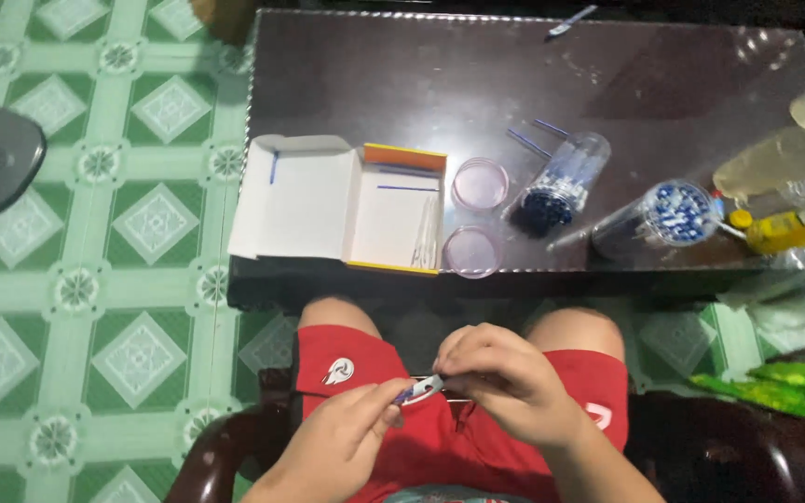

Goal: Assembling pens by inserting ink refills into plastic barrels and organizing them in a box.

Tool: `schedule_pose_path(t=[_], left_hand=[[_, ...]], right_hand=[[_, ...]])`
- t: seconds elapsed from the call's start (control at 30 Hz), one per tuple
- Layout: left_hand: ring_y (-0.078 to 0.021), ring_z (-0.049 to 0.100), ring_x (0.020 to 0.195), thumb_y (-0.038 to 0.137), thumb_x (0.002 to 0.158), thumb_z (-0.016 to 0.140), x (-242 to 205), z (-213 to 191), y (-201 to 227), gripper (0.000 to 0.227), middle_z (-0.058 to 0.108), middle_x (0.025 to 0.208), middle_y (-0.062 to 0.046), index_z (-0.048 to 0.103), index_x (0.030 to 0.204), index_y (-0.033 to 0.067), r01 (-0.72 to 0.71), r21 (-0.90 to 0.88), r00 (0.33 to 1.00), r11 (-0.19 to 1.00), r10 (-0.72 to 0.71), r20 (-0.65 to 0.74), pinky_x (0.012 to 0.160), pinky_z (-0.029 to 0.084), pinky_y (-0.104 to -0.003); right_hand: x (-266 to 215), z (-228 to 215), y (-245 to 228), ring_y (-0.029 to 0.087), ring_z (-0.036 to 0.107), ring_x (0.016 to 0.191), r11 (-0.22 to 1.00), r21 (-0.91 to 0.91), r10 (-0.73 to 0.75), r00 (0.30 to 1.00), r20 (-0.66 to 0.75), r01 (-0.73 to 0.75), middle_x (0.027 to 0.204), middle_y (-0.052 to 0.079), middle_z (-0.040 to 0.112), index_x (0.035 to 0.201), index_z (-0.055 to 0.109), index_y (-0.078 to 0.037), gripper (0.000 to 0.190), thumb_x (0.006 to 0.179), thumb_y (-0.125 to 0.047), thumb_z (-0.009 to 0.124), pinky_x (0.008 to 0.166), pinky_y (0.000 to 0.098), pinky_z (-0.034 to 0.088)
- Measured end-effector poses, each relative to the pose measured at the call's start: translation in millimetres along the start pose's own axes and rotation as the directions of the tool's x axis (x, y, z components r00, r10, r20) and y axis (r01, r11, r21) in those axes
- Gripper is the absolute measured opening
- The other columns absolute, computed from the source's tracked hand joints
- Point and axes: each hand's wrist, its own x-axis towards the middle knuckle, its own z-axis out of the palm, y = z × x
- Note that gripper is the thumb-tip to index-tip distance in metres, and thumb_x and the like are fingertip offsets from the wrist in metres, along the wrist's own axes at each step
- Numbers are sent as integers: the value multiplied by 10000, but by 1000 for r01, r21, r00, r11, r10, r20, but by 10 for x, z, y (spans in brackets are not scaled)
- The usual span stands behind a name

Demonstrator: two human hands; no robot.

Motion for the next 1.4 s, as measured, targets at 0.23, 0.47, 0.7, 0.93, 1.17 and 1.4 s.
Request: schedule_pose_path(t=[0.23, 0.47, 0.7, 0.93, 1.17, 1.4], left_hand=[[-317, 705, 978, 186, 999, 522, 18, 90, -42, 386, 730, 1174, -84, 566, 1383, 173, 106, 149, 973, 983, -133, 190, 766, 562, -450], [-366, 682, 937, 104, 982, 528, 41, 197, -42, 445, 718, 1108, -162, 529, 1423, 47, -87, 179, 990, 980, 65, 126, 805, 532, -472], [-368, 661, 1027, 76, 938, 497, 58, 226, 53, 526, 703, 1170, -173, 494, 1465, 62, -59, 197, 973, 979, 12, 232, 876, 514, -472], [-364, 638, 1087, -48, 839, 533, 54, 316, -103, 650, 680, 1207, -176, 491, 1481, 40, -91, 229, 988, 969, 59, 144, 935, 505, -470], [-295, 653, 936, 121, 991, 487, 103, 208, 14, 479, 697, 1021, -86, 524, 1468, 155, 115, 146, 992, 983, -121, 31, 800, 519, -435], [-251, 687, 1024, 216, 1032, 455, 141, 209, 111, 408, 739, 1085, -52, 566, 1423, 174, 185, 49, 982, 981, -187, 30, 849, 532, -398]], right_hand=[[-149, -59, -118, 250, 677, 879, 988, -107, 123, 990, 69, -115, 896, 76, 624, 1033, 710, -44, 121, 973, 28, 634, 770, 337, 600], [-285, -169, -61, 222, 578, 861, 940, -341, 104, 969, 222, -23, 890, 27, 544, 1142, 743, -126, 300, 1024, 14, 506, 739, 331, 516], [-489, -209, 44, 202, 570, 740, 938, -314, 233, 938, 257, -147, 833, 45, 509, 1205, 747, -159, 430, 959, 86, 495, 652, 317, 444], [-468, -27, 122, 187, 759, 1021, 840, -343, 451, 893, 10, -420, 1124, 41, 797, 1184, 735, -106, 271, 1017, -186, 537, 847, 323, 595], [-540, 29, 277, 171, 613, 700, 825, 137, 565, 804, -185, -548, 788, 84, 627, 1125, 641, -38, 184, 1028, -182, 577, 624, 303, 521], [-558, -17, 222, 265, 784, 805, 808, 244, 586, 778, -228, -537, 842, 171, 761, 1108, 652, -11, 166, 974, -107, 638, 777, 380, 674]])
